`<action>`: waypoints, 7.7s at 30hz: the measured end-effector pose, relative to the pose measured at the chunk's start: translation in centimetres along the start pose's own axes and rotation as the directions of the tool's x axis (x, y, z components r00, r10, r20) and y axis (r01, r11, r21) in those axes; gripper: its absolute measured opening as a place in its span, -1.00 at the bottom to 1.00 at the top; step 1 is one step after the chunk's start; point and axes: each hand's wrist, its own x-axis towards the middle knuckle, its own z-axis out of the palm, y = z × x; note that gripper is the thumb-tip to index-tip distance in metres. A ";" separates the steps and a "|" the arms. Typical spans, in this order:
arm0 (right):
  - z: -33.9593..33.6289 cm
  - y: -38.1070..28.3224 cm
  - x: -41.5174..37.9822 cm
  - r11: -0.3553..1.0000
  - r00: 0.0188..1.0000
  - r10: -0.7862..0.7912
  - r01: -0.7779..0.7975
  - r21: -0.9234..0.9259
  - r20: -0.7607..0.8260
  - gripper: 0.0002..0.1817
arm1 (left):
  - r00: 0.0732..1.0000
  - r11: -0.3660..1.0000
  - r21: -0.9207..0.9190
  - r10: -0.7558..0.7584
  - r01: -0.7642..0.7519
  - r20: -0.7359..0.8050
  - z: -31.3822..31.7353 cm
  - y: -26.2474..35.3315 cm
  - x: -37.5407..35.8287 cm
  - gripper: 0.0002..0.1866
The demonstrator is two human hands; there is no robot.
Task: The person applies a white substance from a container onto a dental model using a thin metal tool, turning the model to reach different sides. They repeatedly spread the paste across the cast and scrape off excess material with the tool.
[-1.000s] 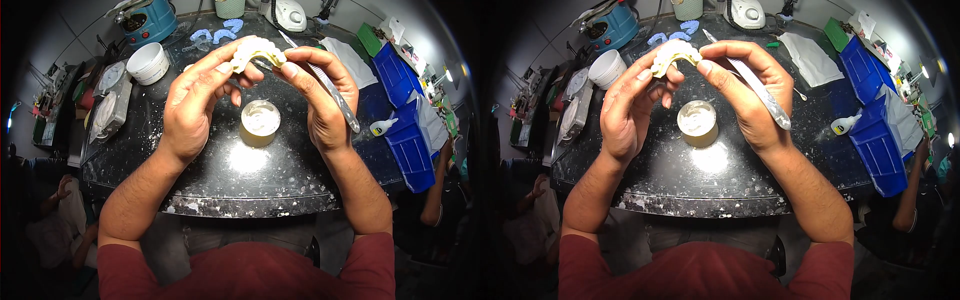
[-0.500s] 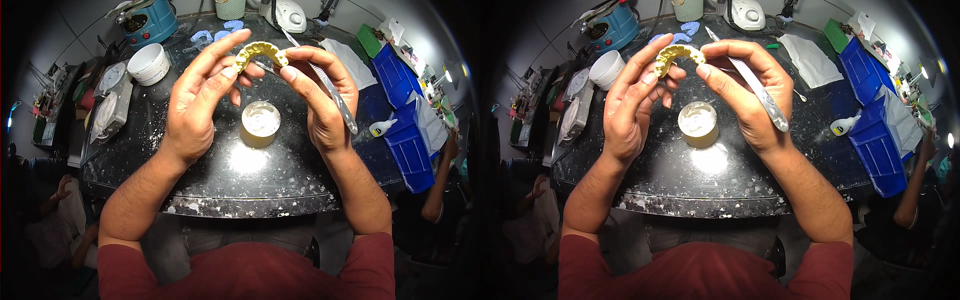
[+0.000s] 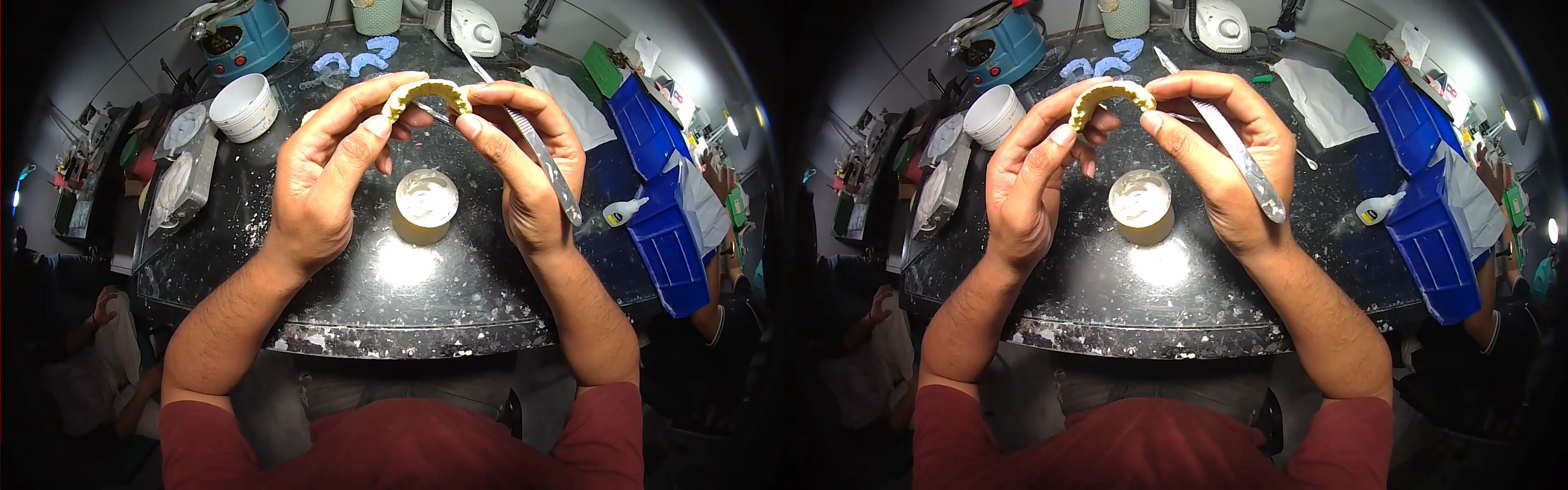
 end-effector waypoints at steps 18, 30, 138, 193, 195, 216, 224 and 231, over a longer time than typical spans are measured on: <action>0.0 0.0 -0.1 1.000 1.000 -0.026 0.026 -0.017 0.011 -0.74 | 1.000 1.000 0.027 0.000 0.000 -0.008 -0.1 0.2 0.0 -0.53; 0.0 0.1 -0.1 1.000 1.000 -0.016 0.016 0.003 0.014 -0.74 | 1.000 0.999 0.037 0.003 -0.003 0.002 -0.2 0.3 -0.1 -0.53; -1.2 0.7 -0.3 0.877 0.943 0.066 0.102 -0.470 0.327 -0.69 | 0.995 0.714 0.693 0.092 -0.097 0.043 -0.2 -2.2 -0.5 -0.77; -0.4 1.0 -0.3 0.761 0.796 -0.440 0.576 -0.299 0.415 -0.75 | 0.967 0.961 0.256 0.163 -0.109 -0.199 0.8 0.3 -0.6 -0.79; -0.4 0.8 -0.3 0.752 0.788 -0.444 0.587 -0.302 0.427 -0.75 | 0.965 0.959 0.261 0.166 -0.110 -0.205 0.9 0.4 -0.6 -0.79; 0.1 1.1 -0.2 0.826 0.844 -0.455 0.519 -0.219 0.285 -0.79 | 0.974 0.936 0.344 0.140 -0.071 -0.180 0.7 0.3 -0.9 -0.75; 0.1 0.8 -0.5 0.899 0.892 -0.377 0.417 -0.135 0.249 -0.82 | 0.977 0.935 0.353 0.096 -0.023 -0.190 0.8 0.6 -0.9 -0.75; 0.2 0.8 -0.4 0.936 0.912 -0.347 0.350 0.027 0.219 -0.79 | 0.974 0.917 0.391 0.151 -0.075 -0.168 0.7 0.5 -0.8 -0.74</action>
